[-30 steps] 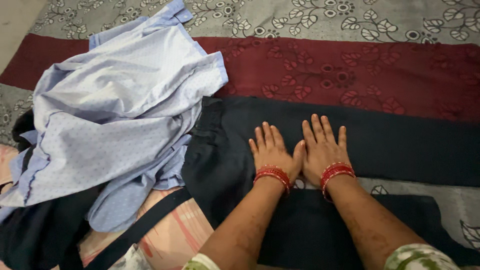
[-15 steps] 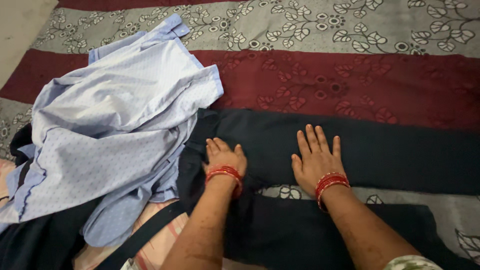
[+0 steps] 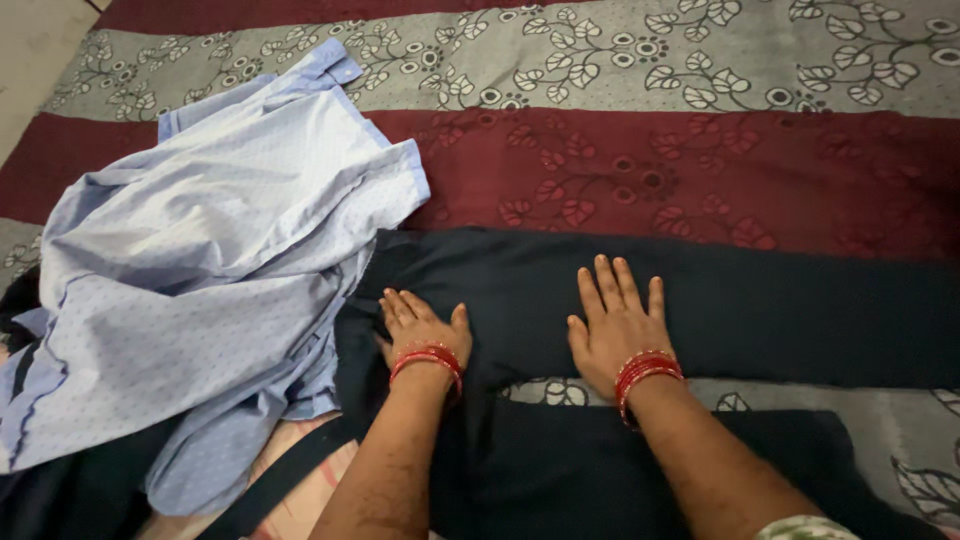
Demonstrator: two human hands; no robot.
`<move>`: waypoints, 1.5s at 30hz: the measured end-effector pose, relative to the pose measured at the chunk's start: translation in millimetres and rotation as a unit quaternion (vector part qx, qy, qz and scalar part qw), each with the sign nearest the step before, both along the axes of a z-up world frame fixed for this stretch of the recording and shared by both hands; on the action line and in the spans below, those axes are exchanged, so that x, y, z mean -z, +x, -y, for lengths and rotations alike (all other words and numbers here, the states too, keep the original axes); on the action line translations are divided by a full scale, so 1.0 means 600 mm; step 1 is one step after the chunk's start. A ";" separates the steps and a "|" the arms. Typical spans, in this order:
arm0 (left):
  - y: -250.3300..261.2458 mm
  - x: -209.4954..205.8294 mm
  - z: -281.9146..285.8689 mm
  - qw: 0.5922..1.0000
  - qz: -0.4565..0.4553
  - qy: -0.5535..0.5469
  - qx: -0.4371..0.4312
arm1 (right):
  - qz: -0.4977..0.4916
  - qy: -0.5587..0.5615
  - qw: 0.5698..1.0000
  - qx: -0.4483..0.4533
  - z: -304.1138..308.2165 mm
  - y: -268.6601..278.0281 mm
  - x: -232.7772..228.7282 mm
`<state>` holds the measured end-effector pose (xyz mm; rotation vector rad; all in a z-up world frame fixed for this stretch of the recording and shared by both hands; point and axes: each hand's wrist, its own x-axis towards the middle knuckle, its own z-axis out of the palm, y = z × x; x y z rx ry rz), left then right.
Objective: The person irons a pair of dark trousers laid out on a bed. They use an electric iron to smooth the fabric, moving it back and forth along the legs and waist area. The person adjusts the trousers with their hands between ironing passes to ensure even coverage.
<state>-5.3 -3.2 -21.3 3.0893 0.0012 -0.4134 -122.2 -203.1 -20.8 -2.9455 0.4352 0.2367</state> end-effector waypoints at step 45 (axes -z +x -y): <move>0.008 0.050 0.119 0.981 0.092 -0.066 0.155 | -0.034 0.022 0.999 0.009 -0.001 0.002 -0.019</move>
